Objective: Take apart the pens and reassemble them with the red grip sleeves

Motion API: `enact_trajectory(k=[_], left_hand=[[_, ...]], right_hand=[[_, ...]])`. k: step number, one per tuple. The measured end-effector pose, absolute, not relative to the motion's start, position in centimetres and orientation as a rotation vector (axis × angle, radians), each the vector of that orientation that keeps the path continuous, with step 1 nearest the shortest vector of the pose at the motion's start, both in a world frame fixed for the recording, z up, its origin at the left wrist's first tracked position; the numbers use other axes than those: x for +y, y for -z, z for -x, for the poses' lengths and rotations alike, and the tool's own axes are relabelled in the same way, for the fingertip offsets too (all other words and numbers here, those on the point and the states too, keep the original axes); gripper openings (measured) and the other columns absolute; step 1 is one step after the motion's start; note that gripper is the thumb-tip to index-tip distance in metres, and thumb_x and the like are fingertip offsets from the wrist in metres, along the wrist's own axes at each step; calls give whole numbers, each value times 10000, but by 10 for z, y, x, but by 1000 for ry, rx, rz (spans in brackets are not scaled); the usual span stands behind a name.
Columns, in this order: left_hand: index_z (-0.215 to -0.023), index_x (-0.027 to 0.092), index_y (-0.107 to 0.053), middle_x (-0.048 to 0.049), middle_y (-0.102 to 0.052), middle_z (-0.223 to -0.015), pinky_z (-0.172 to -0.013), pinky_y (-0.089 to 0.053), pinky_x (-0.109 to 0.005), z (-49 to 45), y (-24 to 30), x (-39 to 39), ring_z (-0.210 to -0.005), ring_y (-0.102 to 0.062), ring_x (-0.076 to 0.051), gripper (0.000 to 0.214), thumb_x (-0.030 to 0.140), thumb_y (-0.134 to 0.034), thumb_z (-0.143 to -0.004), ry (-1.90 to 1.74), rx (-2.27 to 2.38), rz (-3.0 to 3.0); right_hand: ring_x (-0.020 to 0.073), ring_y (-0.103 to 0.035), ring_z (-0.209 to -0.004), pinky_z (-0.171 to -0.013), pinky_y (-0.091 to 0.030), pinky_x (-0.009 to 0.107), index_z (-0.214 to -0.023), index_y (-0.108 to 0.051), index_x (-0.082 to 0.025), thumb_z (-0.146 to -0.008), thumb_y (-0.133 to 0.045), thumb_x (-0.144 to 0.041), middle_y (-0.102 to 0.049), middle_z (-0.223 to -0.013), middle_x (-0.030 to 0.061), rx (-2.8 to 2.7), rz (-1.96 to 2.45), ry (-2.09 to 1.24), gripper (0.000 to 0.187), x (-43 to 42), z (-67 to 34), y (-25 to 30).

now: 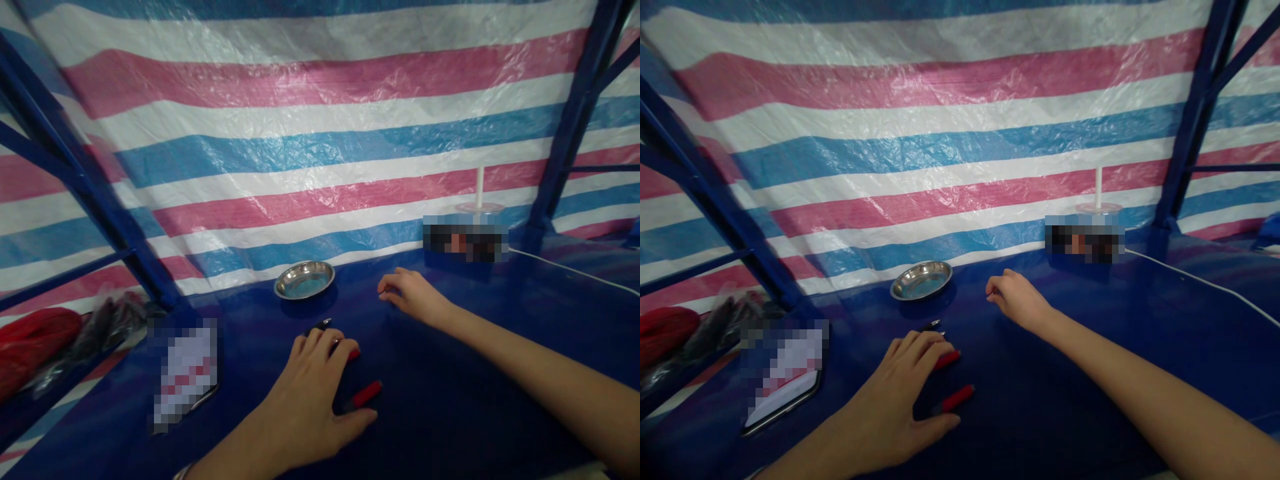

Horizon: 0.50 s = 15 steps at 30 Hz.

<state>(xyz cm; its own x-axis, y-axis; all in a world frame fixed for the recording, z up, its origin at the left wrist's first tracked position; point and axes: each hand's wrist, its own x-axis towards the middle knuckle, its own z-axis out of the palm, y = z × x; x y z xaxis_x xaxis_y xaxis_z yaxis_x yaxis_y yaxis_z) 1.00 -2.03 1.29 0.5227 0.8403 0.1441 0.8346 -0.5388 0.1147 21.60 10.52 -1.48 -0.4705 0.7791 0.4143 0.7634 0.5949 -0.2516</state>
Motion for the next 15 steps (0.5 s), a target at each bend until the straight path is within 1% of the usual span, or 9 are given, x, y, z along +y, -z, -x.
enact_trajectory(k=[2, 5, 8, 11, 15], left_hand=[[-1088, 227, -432, -62, -450, -1114, -880, -301, -445, -12, -11, -23, -1030, -389, -263, 513, 370, -631, -638, -260, 1434, -2724], [-1007, 209, -460, -44, -493, -1025, -842, -330, -405, -14, -8, -21, -956, -442, -223, 300, 256, -532, -720, -251, 1407, -2716], [-903, 195, -477, -30, -516, -940, -787, -356, -375, -14, -6, -18, -893, -466, -207, 152, 203, -468, -751, -251, 1436, -2747], [-851, 187, -479, -30, -521, -893, -740, -376, -348, -13, -6, -14, -860, -473, -201, 97, 183, -441, -762, -231, 1438, -2788], [-833, 181, -475, -28, -516, -863, -690, -394, -312, -11, -6, -13, -814, -479, -183, 80, 175, -416, -781, -235, 1437, -2796]], right_hand=[[168, -492, -800, -698, -367, 259, -795, -604, -171, -771, -517, -211, -593, -769, 47, -2391, 1232, 22, 99, 106, -216, 16], [198, -457, -855, -701, -352, 287, -772, -611, -176, -762, -529, -214, -571, -829, 68, -2426, 1261, 67, 91, 108, -217, 19], [218, -436, -883, -672, -343, 293, -778, -613, -188, -756, -534, -198, -544, -872, 82, -2451, 1307, 99, 82, 109, -218, 24], [221, -432, -889, -650, -337, 284, -778, -607, -194, -753, -540, -188, -531, -871, 84, -2482, 1332, 115, 72, 109, -218, 27], [212, -436, -885, -642, -335, 273, -806, -595, -199, -771, -518, -199, -525, -885, 82, -2501, 1342, 125, 85, 108, -218, 28]])
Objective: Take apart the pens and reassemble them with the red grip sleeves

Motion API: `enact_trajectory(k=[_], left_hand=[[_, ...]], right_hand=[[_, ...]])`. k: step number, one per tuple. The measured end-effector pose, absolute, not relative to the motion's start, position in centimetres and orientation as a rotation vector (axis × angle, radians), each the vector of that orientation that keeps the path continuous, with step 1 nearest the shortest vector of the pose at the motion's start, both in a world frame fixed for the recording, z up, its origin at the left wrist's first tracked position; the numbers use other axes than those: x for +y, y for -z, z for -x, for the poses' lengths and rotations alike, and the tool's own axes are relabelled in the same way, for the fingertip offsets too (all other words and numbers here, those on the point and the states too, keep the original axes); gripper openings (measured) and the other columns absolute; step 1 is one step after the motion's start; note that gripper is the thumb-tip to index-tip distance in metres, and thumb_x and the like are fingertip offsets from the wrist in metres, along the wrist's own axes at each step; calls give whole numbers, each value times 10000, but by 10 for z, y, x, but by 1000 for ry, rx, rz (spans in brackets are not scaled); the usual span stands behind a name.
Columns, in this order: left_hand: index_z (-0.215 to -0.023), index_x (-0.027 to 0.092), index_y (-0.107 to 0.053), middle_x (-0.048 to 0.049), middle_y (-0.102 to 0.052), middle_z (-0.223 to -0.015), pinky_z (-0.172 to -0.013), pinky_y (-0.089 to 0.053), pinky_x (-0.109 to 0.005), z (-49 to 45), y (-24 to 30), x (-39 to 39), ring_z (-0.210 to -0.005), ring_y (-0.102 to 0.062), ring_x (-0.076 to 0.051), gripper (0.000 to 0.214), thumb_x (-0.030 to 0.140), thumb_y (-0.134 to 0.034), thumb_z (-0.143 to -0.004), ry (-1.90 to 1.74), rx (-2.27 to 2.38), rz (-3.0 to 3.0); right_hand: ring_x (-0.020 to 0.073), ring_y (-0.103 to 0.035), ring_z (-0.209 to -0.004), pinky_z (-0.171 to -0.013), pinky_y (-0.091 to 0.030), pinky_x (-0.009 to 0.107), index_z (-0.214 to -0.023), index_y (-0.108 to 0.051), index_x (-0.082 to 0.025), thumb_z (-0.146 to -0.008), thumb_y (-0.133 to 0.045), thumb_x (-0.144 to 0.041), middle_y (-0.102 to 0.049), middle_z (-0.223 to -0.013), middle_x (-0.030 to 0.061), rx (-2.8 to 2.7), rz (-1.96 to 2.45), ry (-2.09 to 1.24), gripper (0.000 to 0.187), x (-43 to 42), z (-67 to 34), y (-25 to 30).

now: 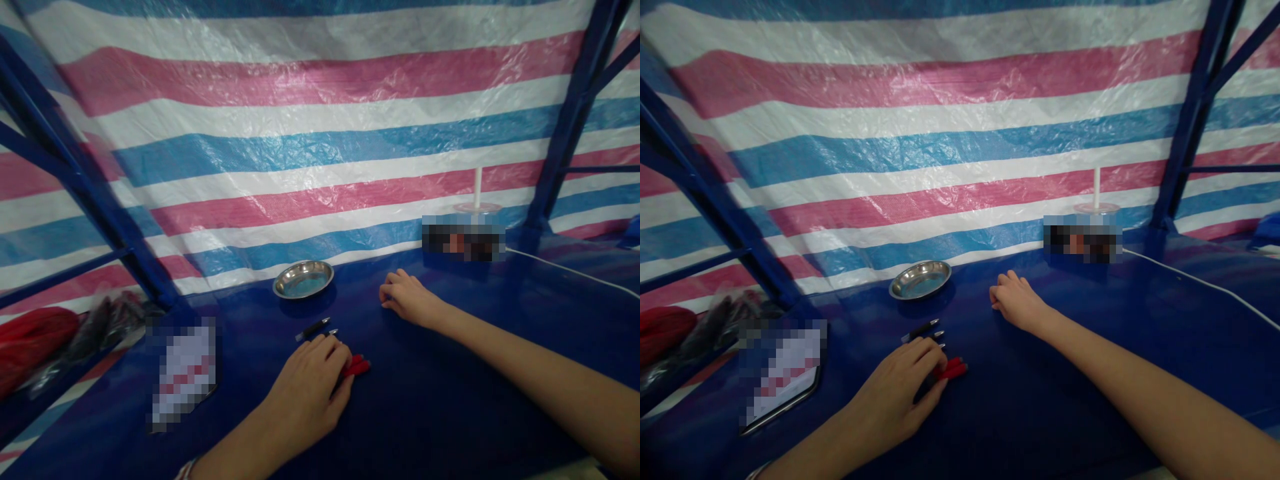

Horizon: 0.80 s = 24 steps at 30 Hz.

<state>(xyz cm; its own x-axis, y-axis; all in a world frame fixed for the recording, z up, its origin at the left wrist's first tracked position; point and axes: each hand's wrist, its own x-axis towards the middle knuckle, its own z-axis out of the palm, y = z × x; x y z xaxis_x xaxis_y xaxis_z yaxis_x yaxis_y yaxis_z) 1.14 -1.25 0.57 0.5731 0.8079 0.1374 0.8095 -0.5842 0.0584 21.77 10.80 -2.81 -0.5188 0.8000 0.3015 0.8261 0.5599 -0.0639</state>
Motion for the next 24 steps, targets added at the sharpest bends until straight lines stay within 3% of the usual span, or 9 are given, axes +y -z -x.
enact_trajectory(k=[15, 24], left_hand=[[-945, 194, -462, -30, -512, -906, -728, -410, -329, -9, -5, -11, -846, -485, -189, 179, 195, -450, -767, 254, -1436, 2781], [-916, 195, -459, -22, -497, -894, -707, -405, -333, -7, -3, -11, -819, -476, -185, 177, 154, -433, -746, 236, -1445, 2771]], right_hand=[[218, -443, -893, -671, -367, 294, -897, -569, -196, -788, -495, -321, -531, -884, 88, -2458, 1381, 97, 182, 110, -218, 30], [219, -454, -893, -698, -367, 316, -910, -554, -194, -784, -490, -276, -514, -903, 85, -2410, 1277, 66, 163, 96, -211, 22]])
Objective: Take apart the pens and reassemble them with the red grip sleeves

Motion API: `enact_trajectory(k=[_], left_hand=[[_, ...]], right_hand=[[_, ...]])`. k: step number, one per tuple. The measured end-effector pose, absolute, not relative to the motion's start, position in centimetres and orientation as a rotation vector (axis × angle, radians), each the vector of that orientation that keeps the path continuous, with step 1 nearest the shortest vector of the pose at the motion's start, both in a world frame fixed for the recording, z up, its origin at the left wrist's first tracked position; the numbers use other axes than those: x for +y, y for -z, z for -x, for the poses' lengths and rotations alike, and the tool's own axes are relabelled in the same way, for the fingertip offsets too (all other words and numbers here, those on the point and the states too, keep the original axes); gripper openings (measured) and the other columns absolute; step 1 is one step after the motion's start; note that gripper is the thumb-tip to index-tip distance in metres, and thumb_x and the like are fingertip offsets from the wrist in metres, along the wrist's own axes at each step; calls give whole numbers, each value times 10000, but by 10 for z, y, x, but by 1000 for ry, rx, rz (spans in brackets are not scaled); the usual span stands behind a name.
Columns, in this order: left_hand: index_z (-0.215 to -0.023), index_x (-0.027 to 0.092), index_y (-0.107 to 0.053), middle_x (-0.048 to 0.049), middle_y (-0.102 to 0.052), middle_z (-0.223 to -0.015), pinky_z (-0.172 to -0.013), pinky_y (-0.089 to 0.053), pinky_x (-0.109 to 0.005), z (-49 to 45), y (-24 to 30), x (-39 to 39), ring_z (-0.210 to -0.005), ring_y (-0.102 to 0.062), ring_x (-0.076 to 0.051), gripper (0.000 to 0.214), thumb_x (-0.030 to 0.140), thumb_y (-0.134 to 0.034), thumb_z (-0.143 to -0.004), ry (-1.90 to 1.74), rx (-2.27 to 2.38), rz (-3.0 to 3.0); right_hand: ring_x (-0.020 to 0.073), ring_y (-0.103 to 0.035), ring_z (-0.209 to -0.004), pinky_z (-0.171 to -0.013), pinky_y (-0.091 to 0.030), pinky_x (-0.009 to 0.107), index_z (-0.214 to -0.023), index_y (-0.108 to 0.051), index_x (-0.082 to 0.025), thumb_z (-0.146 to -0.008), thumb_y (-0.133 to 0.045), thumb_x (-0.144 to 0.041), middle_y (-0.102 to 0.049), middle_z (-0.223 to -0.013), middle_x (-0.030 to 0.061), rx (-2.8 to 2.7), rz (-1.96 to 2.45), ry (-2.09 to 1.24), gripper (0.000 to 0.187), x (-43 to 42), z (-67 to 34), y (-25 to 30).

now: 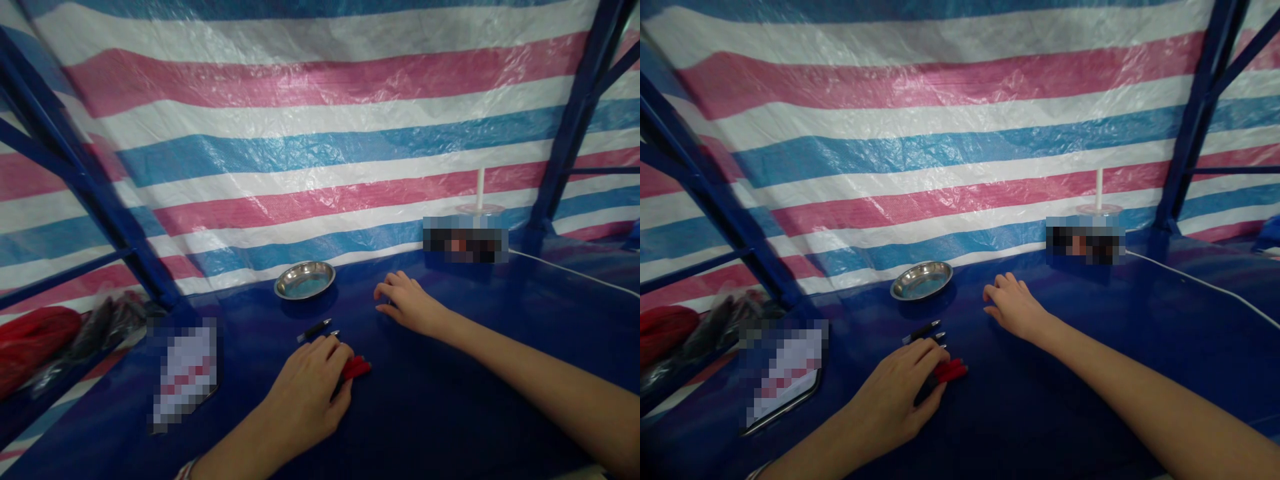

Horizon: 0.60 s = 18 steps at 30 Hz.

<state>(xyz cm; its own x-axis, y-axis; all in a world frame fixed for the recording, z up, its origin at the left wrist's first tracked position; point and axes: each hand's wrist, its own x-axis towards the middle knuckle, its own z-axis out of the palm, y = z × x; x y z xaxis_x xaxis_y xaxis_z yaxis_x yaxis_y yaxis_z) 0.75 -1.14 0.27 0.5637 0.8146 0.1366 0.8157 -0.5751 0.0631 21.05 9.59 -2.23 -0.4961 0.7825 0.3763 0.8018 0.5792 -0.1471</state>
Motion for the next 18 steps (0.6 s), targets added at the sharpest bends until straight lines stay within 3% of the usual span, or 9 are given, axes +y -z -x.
enact_trajectory(k=[7, 18], left_hand=[[-923, 188, -459, -31, -502, -900, -717, -403, -338, -7, -3, -11, -840, -472, -194, 186, 155, -422, -743, 210, -1460, 2743], [-908, 187, -477, -38, -504, -893, -724, -388, -364, -7, -5, -11, -838, -469, -210, 184, 216, -443, -730, 177, -1521, 2629]], right_hand=[[95, -485, -534, -507, -342, 202, -888, -525, -170, -782, -473, -225, -522, -599, -19, -2396, 1029, -615, 130, 76, -196, 12], [71, -439, -444, -445, -331, 165, -952, -472, -138, -792, -407, -171, -489, -499, -52, -2369, 917, -1061, 175, 63, -190, 5]])
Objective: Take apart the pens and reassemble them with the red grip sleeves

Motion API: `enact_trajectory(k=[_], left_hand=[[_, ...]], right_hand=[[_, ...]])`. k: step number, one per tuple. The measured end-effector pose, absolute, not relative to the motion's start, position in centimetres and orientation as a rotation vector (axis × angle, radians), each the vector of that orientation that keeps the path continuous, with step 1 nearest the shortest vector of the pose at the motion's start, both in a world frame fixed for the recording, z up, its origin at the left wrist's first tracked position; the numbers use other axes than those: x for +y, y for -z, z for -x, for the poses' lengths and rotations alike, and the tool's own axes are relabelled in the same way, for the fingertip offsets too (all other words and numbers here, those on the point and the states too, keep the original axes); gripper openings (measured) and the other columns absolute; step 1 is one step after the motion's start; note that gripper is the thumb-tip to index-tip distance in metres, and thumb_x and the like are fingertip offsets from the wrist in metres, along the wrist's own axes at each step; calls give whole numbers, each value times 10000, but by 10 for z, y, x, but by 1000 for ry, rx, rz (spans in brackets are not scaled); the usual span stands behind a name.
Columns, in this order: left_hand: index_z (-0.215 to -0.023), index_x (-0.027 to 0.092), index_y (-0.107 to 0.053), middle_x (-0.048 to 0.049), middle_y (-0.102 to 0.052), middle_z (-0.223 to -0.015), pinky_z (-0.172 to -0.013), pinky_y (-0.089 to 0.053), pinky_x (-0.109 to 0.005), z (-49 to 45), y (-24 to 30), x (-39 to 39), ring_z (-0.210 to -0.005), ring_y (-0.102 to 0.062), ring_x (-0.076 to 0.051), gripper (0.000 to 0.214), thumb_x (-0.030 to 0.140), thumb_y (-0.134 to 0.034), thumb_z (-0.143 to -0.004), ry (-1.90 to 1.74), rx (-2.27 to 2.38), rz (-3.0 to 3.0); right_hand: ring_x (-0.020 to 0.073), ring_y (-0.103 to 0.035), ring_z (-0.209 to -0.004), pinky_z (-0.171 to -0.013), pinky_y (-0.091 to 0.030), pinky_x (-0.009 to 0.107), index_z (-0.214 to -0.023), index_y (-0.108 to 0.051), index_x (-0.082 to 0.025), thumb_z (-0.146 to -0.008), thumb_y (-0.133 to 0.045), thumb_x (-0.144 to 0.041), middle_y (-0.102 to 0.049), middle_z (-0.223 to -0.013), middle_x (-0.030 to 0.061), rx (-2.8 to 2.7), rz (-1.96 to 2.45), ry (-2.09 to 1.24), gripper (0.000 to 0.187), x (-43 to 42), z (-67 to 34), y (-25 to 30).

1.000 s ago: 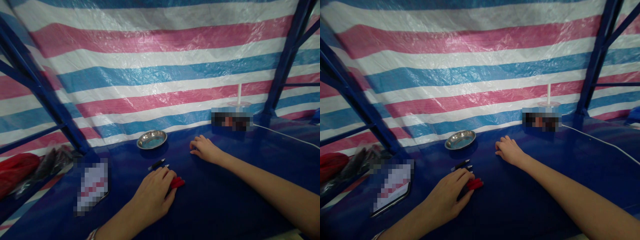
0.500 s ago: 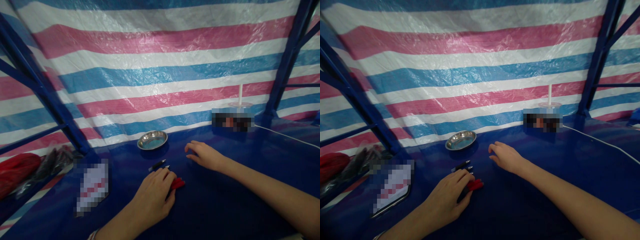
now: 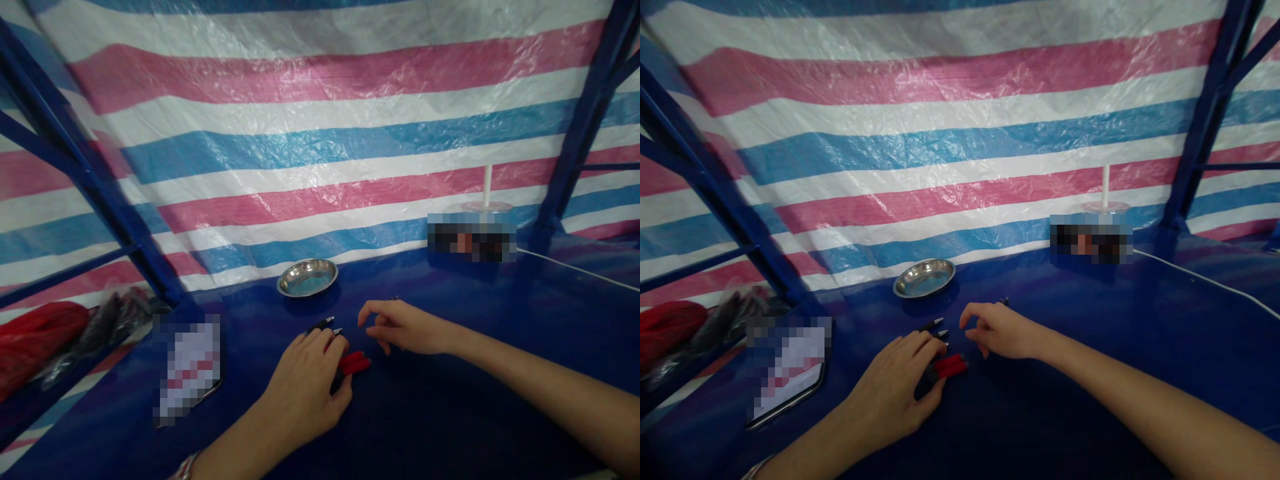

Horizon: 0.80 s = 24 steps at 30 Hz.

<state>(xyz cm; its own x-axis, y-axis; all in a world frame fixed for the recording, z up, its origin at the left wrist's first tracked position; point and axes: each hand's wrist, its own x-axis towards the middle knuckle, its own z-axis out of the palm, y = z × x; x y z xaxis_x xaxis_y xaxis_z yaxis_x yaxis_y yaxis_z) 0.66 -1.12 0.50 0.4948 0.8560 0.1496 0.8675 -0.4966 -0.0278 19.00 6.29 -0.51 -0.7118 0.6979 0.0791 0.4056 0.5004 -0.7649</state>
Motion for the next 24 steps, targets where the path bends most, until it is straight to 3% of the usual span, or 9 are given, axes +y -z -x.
enact_trajectory(k=[19, 24], left_hand=[[-927, 180, -491, -37, -526, -897, -702, -369, -344, -6, -9, -11, -836, -477, -209, 210, 226, -465, -724, 184, -1511, 2604], [-906, 192, -483, -25, -528, -877, -687, -364, -323, -1, -13, -8, -814, -487, -191, 151, 242, -412, -783, 259, -1514, 2573]], right_hand=[[64, -442, -520, -490, -340, 169, -1007, -463, -144, -779, -409, -113, -557, -650, -19, -2405, 748, -1226, 237, 52, -184, 4], [78, -475, -564, -519, -351, 181, -1001, -462, -148, -775, -429, -125, -554, -649, -18, -2392, 740, -1232, 229, 54, -184, 8]])
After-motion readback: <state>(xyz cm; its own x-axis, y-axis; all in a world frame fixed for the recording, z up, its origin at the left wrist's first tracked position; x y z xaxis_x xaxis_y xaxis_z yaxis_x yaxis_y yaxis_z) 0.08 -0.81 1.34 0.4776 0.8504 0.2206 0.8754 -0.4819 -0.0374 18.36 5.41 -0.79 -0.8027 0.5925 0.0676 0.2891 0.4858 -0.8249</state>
